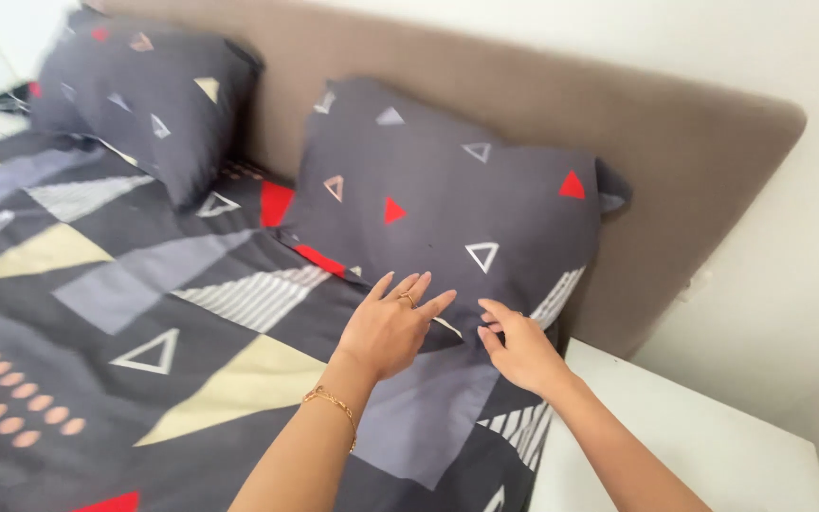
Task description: The person makes a bed by arranging pillows, folding a duvet, and smoothing the fitted sheet. They also pick up a pink laptop and a remote control, placing them on a nearby shelf. The task is performed entirely by hand in a bedroom setting.
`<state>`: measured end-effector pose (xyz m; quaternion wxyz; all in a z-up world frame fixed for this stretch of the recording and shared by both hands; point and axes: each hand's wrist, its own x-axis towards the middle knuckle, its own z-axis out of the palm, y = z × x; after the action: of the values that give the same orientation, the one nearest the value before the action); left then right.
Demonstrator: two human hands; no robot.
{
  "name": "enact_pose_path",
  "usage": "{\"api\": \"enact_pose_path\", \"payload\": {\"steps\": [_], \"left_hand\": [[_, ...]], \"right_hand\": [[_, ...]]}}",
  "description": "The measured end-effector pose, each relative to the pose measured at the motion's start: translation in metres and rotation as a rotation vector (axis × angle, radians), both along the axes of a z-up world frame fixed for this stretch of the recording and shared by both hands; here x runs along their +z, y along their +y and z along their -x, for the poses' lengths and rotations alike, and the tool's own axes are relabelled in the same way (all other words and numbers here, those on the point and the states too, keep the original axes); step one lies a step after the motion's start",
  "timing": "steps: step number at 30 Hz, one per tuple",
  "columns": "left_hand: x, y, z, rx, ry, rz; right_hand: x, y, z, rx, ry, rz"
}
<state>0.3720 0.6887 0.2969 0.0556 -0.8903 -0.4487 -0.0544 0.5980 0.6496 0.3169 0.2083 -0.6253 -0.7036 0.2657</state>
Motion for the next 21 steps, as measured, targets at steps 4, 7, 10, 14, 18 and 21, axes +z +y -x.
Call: {"api": "enact_pose_path", "payload": {"steps": [4,7,10,14,18,21], "left_hand": [[0.060,-0.030,0.045,0.040,-0.065,-0.080],[0.099,-0.057,0.076,0.035,-0.170,-0.155],[0.139,-0.080,0.107,0.037,-0.262,-0.179],[0.190,-0.121,0.143,0.039,-0.426,-0.220],[0.245,-0.169,0.167,0.044,-0.533,-0.235],[0.275,-0.201,0.178,0.014,-0.584,-0.350]], "right_hand": [[0.063,-0.026,0.044,0.061,0.076,-0.142],[0.092,-0.038,0.068,0.105,0.123,-0.265],[0.128,-0.051,0.093,0.131,0.189,-0.367],[0.167,-0.066,0.119,0.209,0.291,-0.546],[0.222,-0.090,0.143,0.315,0.357,-0.665],[0.262,-0.104,0.160,0.377,0.392,-0.580]]}}
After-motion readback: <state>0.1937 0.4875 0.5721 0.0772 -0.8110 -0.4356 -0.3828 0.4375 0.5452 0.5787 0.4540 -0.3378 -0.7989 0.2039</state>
